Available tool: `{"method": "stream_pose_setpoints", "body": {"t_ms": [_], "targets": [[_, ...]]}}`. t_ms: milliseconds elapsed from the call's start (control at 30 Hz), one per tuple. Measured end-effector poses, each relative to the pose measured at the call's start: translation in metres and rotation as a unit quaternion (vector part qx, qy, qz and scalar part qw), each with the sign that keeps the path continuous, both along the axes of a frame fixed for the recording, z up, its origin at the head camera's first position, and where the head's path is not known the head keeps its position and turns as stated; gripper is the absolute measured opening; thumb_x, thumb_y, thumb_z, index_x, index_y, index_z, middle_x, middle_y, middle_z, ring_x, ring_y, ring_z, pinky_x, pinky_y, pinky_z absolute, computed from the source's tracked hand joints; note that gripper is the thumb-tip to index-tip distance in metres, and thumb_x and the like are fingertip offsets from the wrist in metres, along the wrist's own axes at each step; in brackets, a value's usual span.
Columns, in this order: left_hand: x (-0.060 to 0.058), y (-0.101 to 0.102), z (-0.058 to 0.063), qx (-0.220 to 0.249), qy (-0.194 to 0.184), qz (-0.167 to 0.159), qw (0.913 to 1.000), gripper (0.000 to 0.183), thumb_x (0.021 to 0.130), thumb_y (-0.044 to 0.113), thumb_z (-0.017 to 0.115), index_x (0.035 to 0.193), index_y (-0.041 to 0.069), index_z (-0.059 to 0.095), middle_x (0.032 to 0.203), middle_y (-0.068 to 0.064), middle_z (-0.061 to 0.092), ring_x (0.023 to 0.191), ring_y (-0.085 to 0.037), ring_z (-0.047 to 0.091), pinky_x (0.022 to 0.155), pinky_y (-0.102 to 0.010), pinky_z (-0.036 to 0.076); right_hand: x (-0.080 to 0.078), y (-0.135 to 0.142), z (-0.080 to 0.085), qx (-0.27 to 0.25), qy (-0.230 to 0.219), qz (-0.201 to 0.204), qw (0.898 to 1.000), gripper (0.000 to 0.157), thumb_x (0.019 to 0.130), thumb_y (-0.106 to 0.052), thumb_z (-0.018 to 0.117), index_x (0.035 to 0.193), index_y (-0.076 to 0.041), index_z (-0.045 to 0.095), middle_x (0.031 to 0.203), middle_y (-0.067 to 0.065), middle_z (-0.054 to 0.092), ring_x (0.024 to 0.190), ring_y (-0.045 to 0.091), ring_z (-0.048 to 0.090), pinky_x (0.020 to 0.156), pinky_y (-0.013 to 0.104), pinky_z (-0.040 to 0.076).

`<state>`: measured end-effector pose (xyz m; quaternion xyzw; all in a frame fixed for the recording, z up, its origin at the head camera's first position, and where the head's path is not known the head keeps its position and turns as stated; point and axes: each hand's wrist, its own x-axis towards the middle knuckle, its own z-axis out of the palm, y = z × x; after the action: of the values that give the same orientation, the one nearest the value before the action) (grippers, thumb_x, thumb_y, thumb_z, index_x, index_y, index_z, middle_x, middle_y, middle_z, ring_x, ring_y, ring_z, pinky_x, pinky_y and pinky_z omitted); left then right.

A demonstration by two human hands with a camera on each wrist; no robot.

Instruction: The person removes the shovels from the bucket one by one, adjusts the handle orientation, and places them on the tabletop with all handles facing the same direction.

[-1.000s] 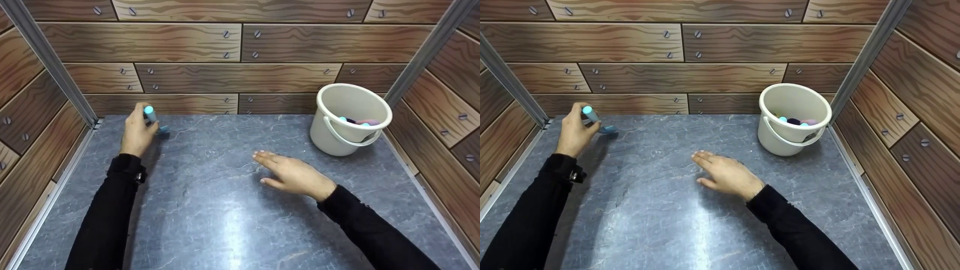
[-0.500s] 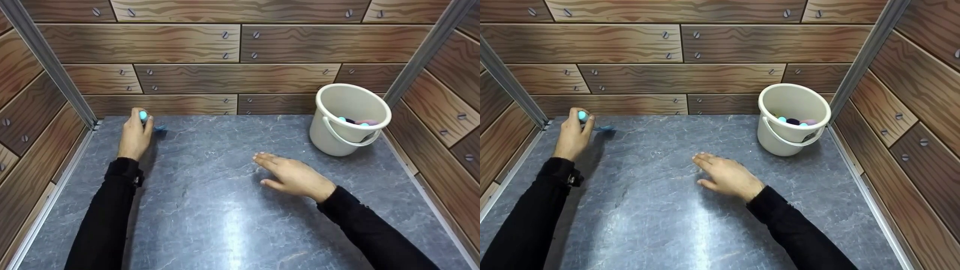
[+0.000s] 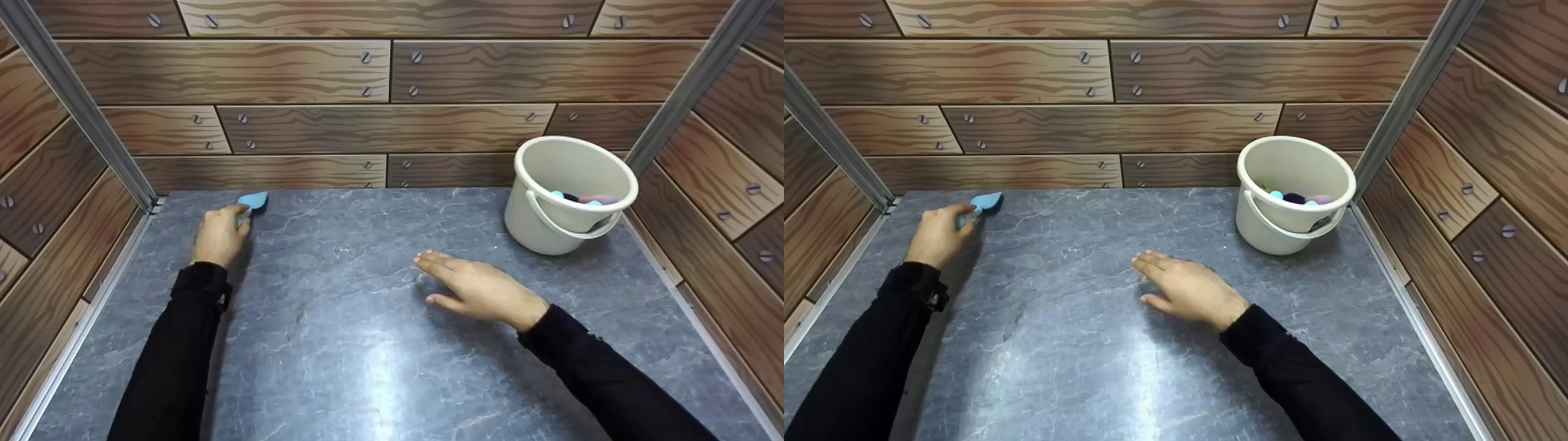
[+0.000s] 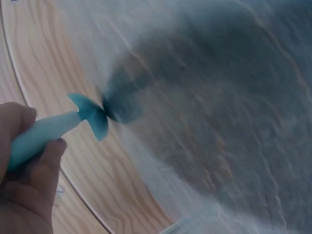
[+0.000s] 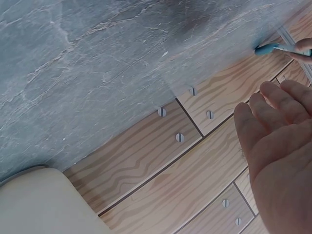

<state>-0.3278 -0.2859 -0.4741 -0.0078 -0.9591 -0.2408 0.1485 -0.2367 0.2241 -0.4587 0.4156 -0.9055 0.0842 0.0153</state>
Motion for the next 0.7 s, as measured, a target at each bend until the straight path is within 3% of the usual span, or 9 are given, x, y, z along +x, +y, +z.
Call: {"method": "stream_pose_setpoints", "body": {"t_ms": [100, 200, 333, 533, 567, 700], "targets": [[0.002, -0.002, -0.002, -0.042, -0.024, -0.018, 0.9987, 0.036, 0.113, 0.002, 0.07, 0.147, -0.007, 0.076, 0.142, -0.04, 0.077, 0.128, -0.062, 0.077, 0.109, -0.075, 0.065, 0.0, 0.0, 0.0, 0.001, -0.001, 0.0, 1.0, 0.073, 0.118, -0.039, 0.071, 0.178, -0.005, 0.049, 0.18, 0.021, 0.056, 0.167, 0.04, 0.058, 0.136, 0.061, 0.052], [0.003, -0.004, -0.004, -0.084, -0.032, -0.041, 0.9951, 0.018, 0.109, -0.004, 0.069, 0.124, -0.01, 0.079, 0.125, -0.042, 0.08, 0.115, -0.065, 0.079, 0.096, -0.077, 0.067, 0.001, 0.0, 0.0, 0.001, 0.0, 0.001, 1.0, 0.071, 0.118, -0.039, 0.071, 0.177, -0.005, 0.05, 0.18, 0.021, 0.056, 0.166, 0.04, 0.059, 0.136, 0.06, 0.053], [0.002, -0.008, -0.003, -0.127, -0.052, -0.066, 0.9883, 0.002, 0.103, -0.008, 0.071, 0.103, -0.01, 0.07, 0.11, -0.043, 0.078, 0.104, -0.068, 0.078, 0.086, -0.08, 0.065, 0.0, 0.0, 0.0, 0.001, -0.003, 0.001, 1.0, 0.07, 0.119, -0.039, 0.071, 0.177, -0.005, 0.05, 0.18, 0.02, 0.056, 0.167, 0.04, 0.058, 0.135, 0.059, 0.053], [0.0, -0.011, -0.003, -0.124, -0.091, -0.069, 0.9857, 0.006, 0.099, -0.011, 0.069, 0.105, -0.01, 0.068, 0.117, -0.046, 0.077, 0.107, -0.07, 0.077, 0.089, -0.081, 0.065, 0.0, 0.0, 0.001, 0.0, -0.012, -0.005, 1.0, 0.071, 0.119, -0.041, 0.07, 0.178, -0.007, 0.05, 0.18, 0.019, 0.056, 0.166, 0.039, 0.059, 0.135, 0.06, 0.053], [-0.003, -0.014, -0.01, -0.125, -0.074, -0.07, 0.9869, 0.005, 0.097, -0.01, 0.069, 0.102, -0.008, 0.068, 0.113, -0.045, 0.077, 0.103, -0.07, 0.077, 0.086, -0.082, 0.064, -0.001, 0.0, 0.001, 0.0, -0.013, -0.006, 1.0, 0.071, 0.119, -0.041, 0.07, 0.178, -0.007, 0.049, 0.18, 0.019, 0.056, 0.166, 0.039, 0.059, 0.135, 0.059, 0.054], [-0.003, -0.012, -0.011, -0.125, -0.06, -0.07, 0.9879, 0.005, 0.1, -0.004, 0.069, 0.097, -0.009, 0.067, 0.109, -0.043, 0.078, 0.1, -0.069, 0.078, 0.086, -0.081, 0.065, -0.001, 0.001, 0.003, 0.0, -0.012, -0.012, 1.0, 0.071, 0.119, -0.041, 0.07, 0.178, -0.008, 0.049, 0.18, 0.018, 0.057, 0.165, 0.039, 0.061, 0.133, 0.06, 0.055]]}}
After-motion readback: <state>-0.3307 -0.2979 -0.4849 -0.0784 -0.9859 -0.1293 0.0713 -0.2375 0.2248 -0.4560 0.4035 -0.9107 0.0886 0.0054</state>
